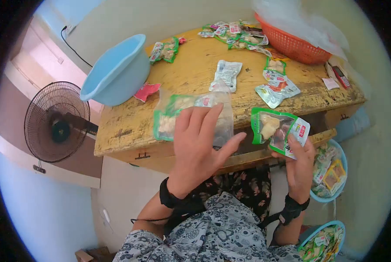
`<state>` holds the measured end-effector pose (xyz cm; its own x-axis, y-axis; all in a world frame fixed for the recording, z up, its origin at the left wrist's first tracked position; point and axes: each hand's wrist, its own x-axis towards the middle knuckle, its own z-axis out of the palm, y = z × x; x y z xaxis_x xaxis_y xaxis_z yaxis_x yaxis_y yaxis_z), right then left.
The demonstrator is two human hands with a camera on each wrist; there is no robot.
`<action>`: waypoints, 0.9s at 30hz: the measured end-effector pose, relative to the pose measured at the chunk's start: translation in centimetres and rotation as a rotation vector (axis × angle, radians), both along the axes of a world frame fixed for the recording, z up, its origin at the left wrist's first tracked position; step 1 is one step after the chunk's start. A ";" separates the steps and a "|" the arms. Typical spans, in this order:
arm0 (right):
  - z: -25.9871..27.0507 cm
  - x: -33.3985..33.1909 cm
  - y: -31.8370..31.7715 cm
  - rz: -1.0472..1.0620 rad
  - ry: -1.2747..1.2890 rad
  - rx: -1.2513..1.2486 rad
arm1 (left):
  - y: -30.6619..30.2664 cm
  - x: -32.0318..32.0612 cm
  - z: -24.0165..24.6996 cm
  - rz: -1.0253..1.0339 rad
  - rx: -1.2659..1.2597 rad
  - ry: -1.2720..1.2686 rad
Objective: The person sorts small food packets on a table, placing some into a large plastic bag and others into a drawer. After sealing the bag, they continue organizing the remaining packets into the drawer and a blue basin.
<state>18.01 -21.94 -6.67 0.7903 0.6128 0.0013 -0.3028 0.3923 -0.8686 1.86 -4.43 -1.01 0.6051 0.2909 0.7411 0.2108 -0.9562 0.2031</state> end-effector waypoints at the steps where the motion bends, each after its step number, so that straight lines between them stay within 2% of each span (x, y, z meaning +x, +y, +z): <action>1: 0.4 -0.1 0.5 0.015 0.000 0.018 | 0.1 0.3 -0.1 0.017 -0.007 0.004; 8: 0.6 0.1 2.7 0.073 -0.062 -0.017 | 1.0 1.3 -1.2 0.082 0.000 0.119; 11: 0.4 0.1 3.4 0.075 -0.119 -0.071 | 1.9 1.4 -2.5 0.025 -0.025 0.097; 17: 1.6 -0.2 4.0 0.110 -0.111 -0.043 | 1.7 1.1 -1.9 -0.133 -0.217 -0.147; 27: 3.4 -0.7 8.8 0.336 -0.110 -0.064 | 1.5 1.1 -0.8 -0.183 -0.205 -0.281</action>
<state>17.36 -13.16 -3.27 0.5421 0.8399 0.0279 -0.3091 0.2301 -0.9228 2.94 -2.97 -1.85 0.4427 0.3563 0.8228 -0.0500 -0.9064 0.4194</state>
